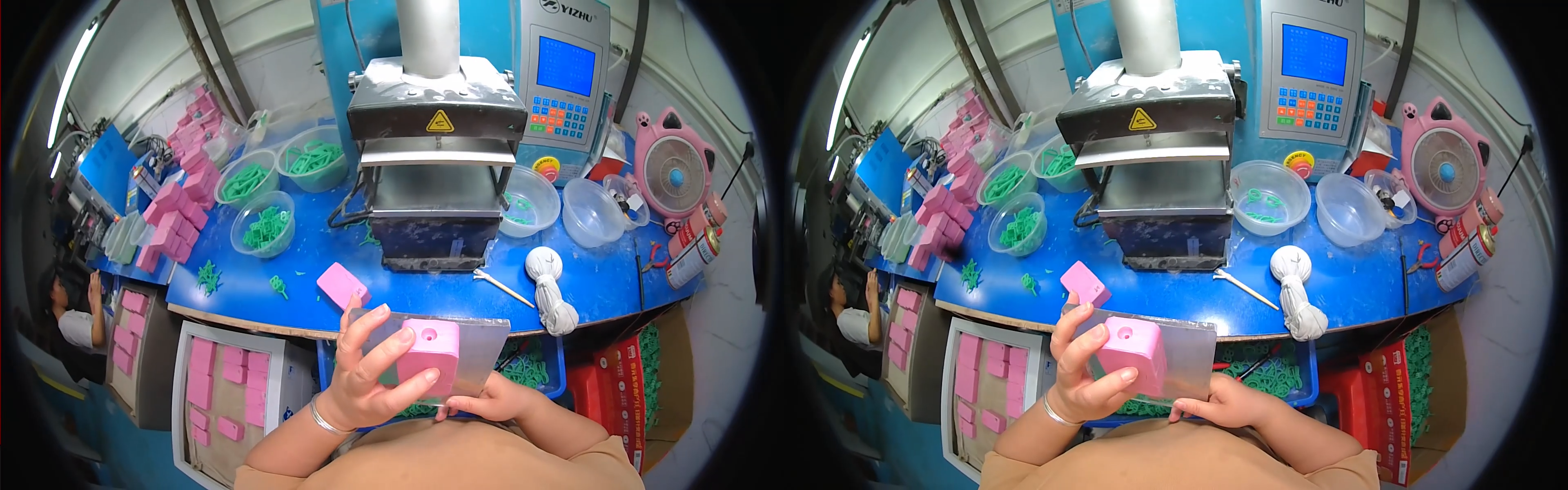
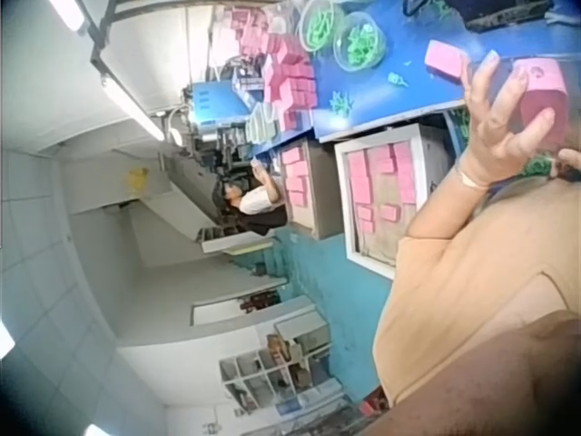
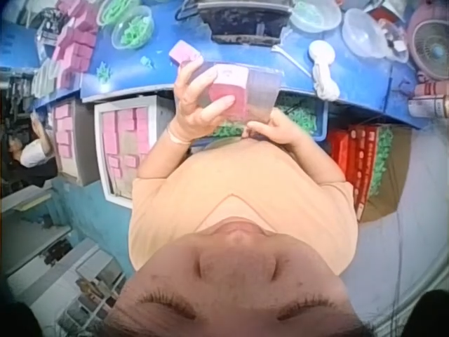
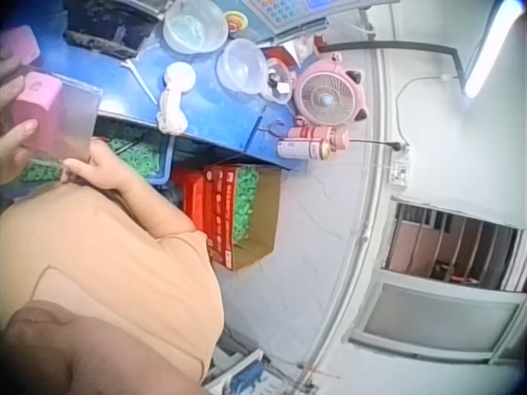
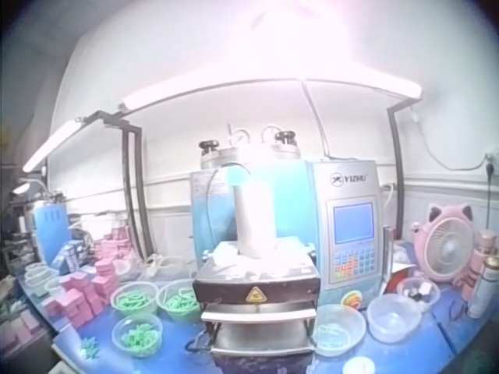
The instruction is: The recorder assembles small green plastic components into silicone molds and uses a wax injection machine to fill them.
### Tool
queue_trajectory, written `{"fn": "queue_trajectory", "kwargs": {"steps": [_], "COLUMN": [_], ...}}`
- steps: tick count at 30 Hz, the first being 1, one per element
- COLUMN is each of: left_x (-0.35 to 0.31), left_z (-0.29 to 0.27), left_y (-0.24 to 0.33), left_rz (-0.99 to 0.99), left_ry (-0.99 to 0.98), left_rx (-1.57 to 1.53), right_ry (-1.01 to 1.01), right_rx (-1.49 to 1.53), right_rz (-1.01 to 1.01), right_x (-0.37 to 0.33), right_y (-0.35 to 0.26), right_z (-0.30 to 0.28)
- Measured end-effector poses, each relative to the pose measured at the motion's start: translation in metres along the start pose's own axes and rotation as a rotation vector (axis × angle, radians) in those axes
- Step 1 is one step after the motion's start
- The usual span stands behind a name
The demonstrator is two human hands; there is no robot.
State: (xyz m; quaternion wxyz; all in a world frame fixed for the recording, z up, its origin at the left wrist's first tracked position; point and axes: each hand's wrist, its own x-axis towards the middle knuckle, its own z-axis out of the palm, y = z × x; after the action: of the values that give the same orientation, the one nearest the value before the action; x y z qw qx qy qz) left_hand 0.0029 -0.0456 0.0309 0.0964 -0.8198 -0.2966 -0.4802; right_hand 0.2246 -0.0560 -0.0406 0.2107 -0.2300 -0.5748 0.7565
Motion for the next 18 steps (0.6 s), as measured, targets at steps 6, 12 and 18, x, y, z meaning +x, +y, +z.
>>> {"fn": "queue_trajectory", "kwargs": {"steps": [6, 12, 18], "left_x": [0.011, -0.026, -0.048], "left_z": [-0.009, -0.012, 0.007], "left_y": [0.01, -0.056, -0.072], "left_rz": [-0.352, -0.595, -0.686], "left_ry": [-0.26, -0.029, -0.437], "left_rx": [0.055, 0.075, 0.412], "right_ry": [-0.009, -0.028, 0.033], "right_rx": [0.201, 0.664, 0.643], "right_rz": [0.096, 0.071, -0.073], "right_x": [-0.002, -0.008, 0.005], "right_y": [-0.029, -0.08, -0.132], "right_z": [0.016, 0.012, 0.0]}}
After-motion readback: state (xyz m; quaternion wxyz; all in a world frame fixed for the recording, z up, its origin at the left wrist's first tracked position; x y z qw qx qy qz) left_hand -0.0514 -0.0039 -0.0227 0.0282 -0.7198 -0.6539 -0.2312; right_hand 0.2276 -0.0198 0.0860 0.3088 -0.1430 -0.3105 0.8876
